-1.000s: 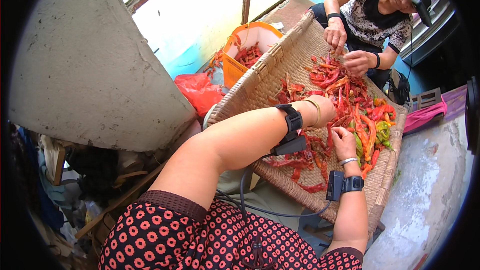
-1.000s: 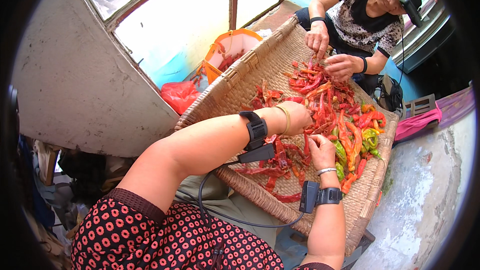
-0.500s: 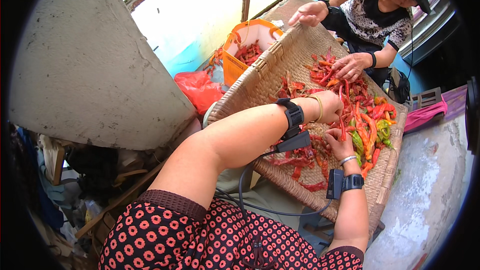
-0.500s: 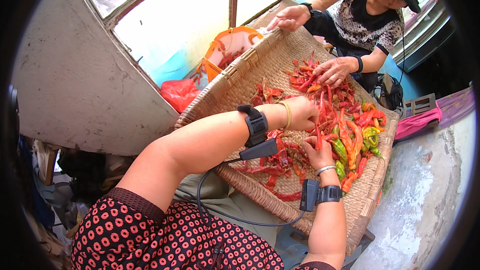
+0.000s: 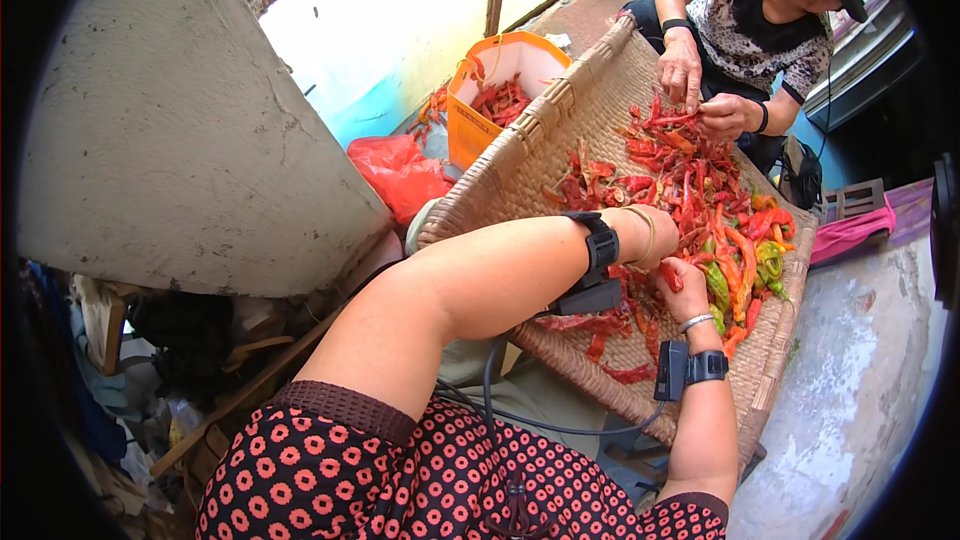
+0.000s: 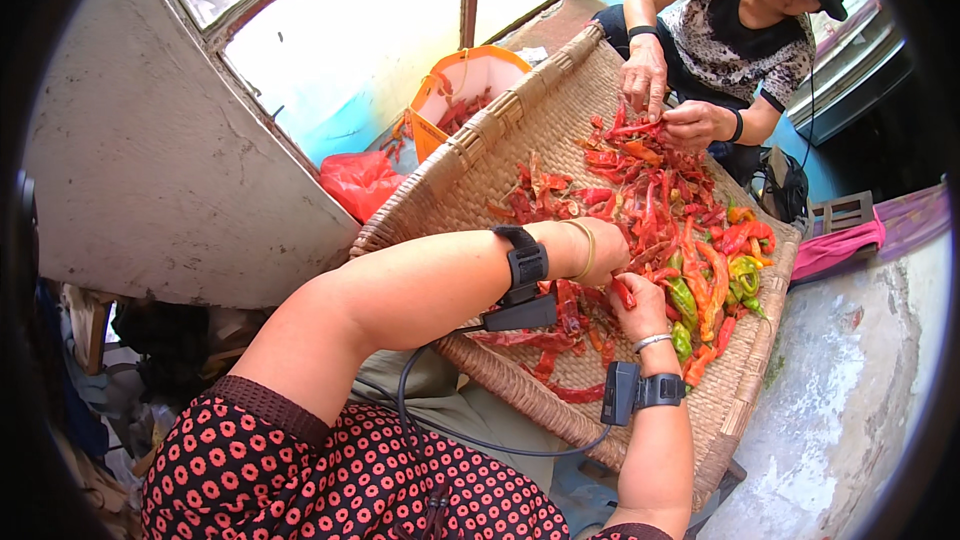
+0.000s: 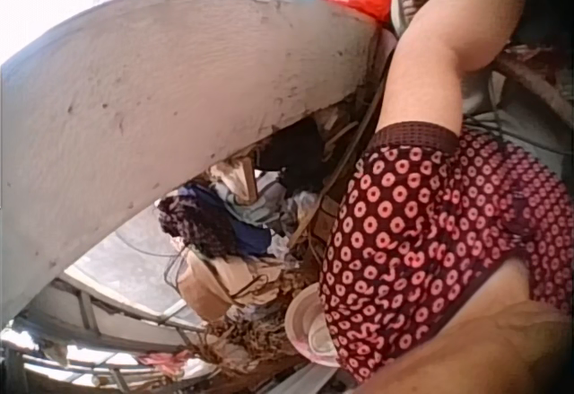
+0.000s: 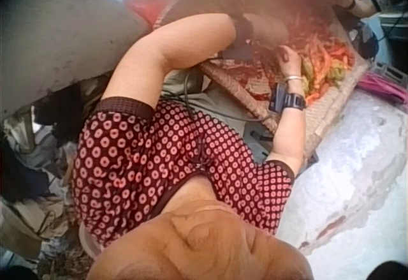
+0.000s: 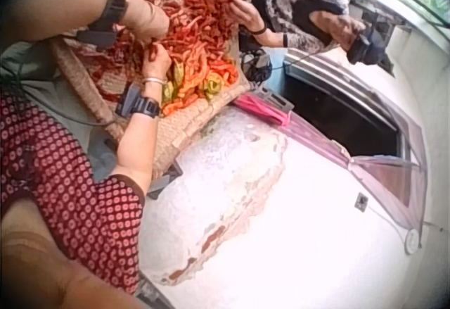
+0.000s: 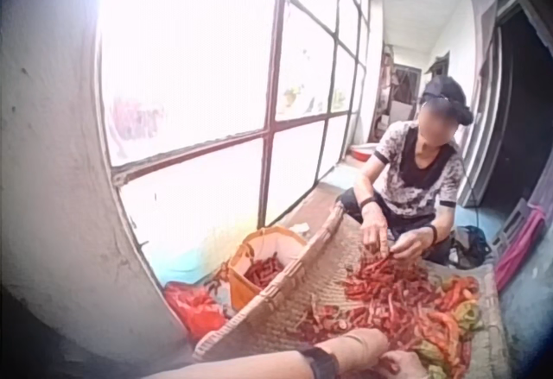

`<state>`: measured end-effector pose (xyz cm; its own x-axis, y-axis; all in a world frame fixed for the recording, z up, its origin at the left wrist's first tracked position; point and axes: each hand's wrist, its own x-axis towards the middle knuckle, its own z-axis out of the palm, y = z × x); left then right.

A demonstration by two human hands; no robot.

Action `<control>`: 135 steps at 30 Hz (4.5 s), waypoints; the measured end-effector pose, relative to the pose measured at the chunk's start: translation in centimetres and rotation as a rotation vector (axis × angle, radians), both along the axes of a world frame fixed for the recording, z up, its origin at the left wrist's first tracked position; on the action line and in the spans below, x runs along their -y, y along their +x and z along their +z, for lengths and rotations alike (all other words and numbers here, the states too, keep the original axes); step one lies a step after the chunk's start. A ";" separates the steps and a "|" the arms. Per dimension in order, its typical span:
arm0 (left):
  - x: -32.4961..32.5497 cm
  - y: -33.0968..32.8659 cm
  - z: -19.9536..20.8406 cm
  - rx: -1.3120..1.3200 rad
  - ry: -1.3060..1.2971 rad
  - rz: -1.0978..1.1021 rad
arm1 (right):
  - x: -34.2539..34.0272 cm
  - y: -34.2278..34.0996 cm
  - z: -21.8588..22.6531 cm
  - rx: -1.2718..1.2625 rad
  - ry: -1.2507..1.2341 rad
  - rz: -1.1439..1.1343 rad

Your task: The person sorts through a pile of red and green peppers on a woven tray by hand, picking up individual peppers, pulling off the stems, and placing the peppers back onto the tray.

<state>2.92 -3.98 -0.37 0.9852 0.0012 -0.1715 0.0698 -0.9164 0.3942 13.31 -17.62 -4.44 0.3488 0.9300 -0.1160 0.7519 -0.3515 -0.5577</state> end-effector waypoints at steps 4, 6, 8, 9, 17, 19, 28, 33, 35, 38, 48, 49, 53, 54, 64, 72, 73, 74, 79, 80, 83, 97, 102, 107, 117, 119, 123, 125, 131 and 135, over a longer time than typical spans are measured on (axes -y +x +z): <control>-0.3 0.1 0.0 -0.019 0.012 -0.035 | 0.0 0.0 -0.2 -0.061 0.057 0.003; -0.2 -0.1 0.5 -0.137 0.056 -0.065 | -0.1 -0.5 0.4 -0.077 0.059 0.013; 0.1 -0.2 -0.2 -0.142 0.055 -0.054 | -0.3 -1.0 0.9 -0.007 0.082 0.166; 0.2 -0.2 -0.4 -0.146 0.054 -0.044 | -0.4 -1.1 0.9 -0.006 0.083 0.165; 0.1 -0.4 -0.6 -0.157 0.092 -0.045 | -0.5 -1.6 0.9 0.084 -0.020 0.166; 0.2 -0.3 -0.7 -0.158 0.095 -0.046 | -0.4 -1.4 0.7 0.016 0.008 0.143; -2.8 0.3 0.0 0.136 -0.115 0.160 | -0.3 -0.1 1.2 -0.205 0.122 -0.014; -5.9 0.2 1.8 0.649 -0.880 0.559 | 0.0 0.0 1.5 -0.273 0.060 -0.057; -7.1 -0.1 3.1 0.873 -1.312 0.764 | 0.0 0.0 1.4 -0.297 0.063 -0.068; -10.2 -0.8 2.5 1.267 -1.754 1.034 | -0.1 -0.1 1.6 -0.304 0.074 -0.064; -4.3 0.5 0.4 0.359 -0.701 0.445 | -0.2 -0.7 2.1 -0.412 0.131 -0.147; -3.1 1.0 -0.2 0.309 -0.412 0.234 | -0.1 -0.5 1.8 -0.414 0.130 -0.149; 0.2 0.5 -0.5 0.193 -0.290 0.106 | -0.3 -0.6 1.8 -0.549 0.165 -0.189; 0.3 0.2 0.0 0.166 -0.275 0.110 | -0.3 -0.9 2.2 -0.555 0.147 -0.206; -1.2 0.4 -0.1 -0.043 -0.280 0.028 | -0.2 -0.7 3.0 -0.719 0.121 -0.204; -3.6 -0.6 1.9 0.048 -0.683 0.247 | -0.2 -0.1 2.3 -0.615 0.153 -0.350; -3.9 -0.9 2.5 0.222 -0.852 0.323 | 0.0 0.0 2.3 -0.613 0.155 -0.353; -4.6 -0.9 2.6 0.405 -1.037 0.405 | -0.1 -0.1 2.3 -0.617 0.163 -0.331; -8.4 -1.0 3.4 1.222 -1.659 0.873 | -0.2 -0.4 2.2 -0.623 0.156 -0.305; -8.9 -1.1 3.2 1.314 -1.653 1.002 | -0.2 -0.2 2.0 -0.593 0.146 -0.286; -9.5 -1.1 1.0 1.189 -1.455 1.209 | 0.0 0.0 1.6 -0.564 0.127 -0.263; 1.5 0.1 -0.9 -0.181 0.074 -0.128 | 0.4 0.9 -0.5 -0.210 0.139 -0.093; 0.7 0.2 -1.3 -0.265 0.034 -0.167 | 0.2 0.5 0.5 0.064 0.092 0.037; 0.9 -0.1 -0.4 -0.432 0.062 -0.203 | 0.5 0.8 0.5 0.157 0.069 -0.010; 0.6 -0.1 -0.5 -0.534 0.217 -0.243 | 1.2 1.5 1.7 0.433 -0.008 -0.116; -0.2 -0.1 -0.1 -0.472 0.209 -0.210 | 1.3 1.5 1.6 0.465 -0.054 -0.125; -2.3 -0.6 0.8 -0.289 0.163 0.035 | 0.7 1.1 1.6 0.268 -0.161 -0.159; -3.1 -1.1 1.0 -0.216 0.138 0.205 | 0.6 0.8 1.6 0.230 -0.125 -0.126; -2.8 0.2 0.8 -0.409 0.200 0.100 | 0.2 0.3 1.5 -0.231 0.173 0.018; -3.0 -0.5 0.0 -0.597 0.112 0.004 | -0.4 -3.3 4.8 -0.711 -0.286 0.058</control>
<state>2.47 -0.99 -0.40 0.7186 0.0548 -0.6933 0.2530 -0.9492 0.1872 10.05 -17.21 0.32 0.0519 0.8446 -0.5329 0.2677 -0.5259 -0.8074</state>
